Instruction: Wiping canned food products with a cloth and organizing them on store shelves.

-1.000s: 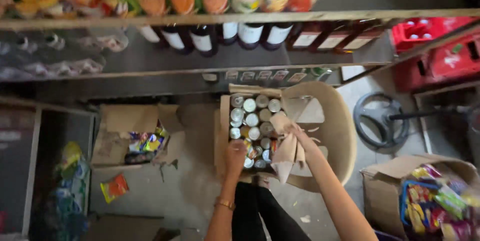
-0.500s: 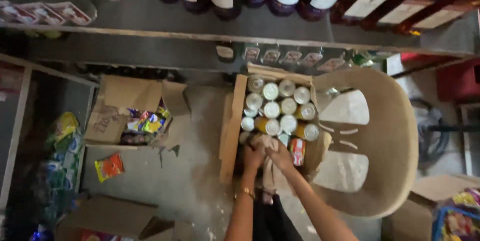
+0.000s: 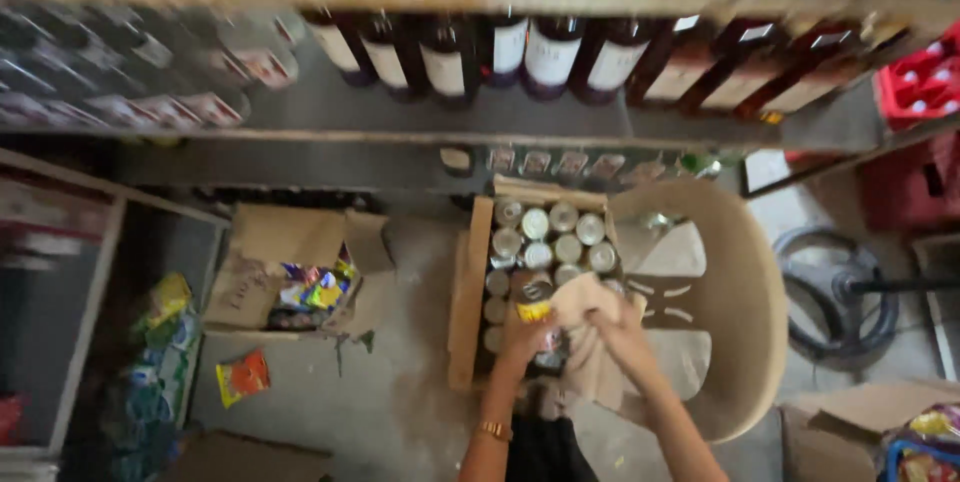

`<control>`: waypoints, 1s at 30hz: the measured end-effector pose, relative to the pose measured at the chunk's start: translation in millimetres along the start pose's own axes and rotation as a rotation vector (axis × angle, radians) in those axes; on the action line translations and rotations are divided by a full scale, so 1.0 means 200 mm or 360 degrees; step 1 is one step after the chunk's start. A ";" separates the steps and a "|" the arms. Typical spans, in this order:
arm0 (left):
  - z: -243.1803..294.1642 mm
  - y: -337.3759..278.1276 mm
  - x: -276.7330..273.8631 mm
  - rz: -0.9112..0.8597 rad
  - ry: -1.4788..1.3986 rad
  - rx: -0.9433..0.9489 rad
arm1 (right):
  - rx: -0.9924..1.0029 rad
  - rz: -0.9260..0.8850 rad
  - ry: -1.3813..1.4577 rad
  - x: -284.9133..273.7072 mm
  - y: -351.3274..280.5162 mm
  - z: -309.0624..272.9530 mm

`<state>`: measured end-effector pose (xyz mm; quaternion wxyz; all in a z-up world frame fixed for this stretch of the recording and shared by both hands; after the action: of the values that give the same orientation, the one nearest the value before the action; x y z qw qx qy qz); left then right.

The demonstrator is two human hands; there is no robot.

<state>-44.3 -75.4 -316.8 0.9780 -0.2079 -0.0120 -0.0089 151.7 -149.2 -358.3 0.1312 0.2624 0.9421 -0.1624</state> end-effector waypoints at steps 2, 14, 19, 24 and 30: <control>0.33 -0.09 -0.01 -0.0159 -0.0031 0.0152 | -0.0125 0.0179 -0.0113 -0.18 -0.01 -0.44; 1.82 -0.77 0.08 -0.0428 0.0024 0.1480 | -0.1388 0.0143 -0.0479 -0.61 -0.62 -2.30; 2.00 -0.97 -0.02 -0.0224 0.0360 0.1574 | -0.1226 0.0300 -0.0359 -0.67 -0.79 -2.32; 1.86 -0.94 0.05 -0.0382 0.0111 0.1649 | -0.1614 0.0368 -0.0182 -0.64 -0.86 -2.38; 1.93 -1.00 0.04 -0.0431 0.0326 0.1501 | -0.1294 0.0484 -0.0366 -0.71 -0.86 -2.40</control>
<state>-47.4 -100.1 117.6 0.9518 0.2622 0.0546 -0.1498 99.4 -173.7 168.0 0.3500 0.3053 0.8593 0.2142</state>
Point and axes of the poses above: each hand's wrist, its own y-axis towards the middle knuckle, its own x-axis out of the palm, z = x × y, the point moved 1 cm from there along y, towards the middle knuckle, and after that the axes turned 11 degrees about z, right-handed, at the moved point
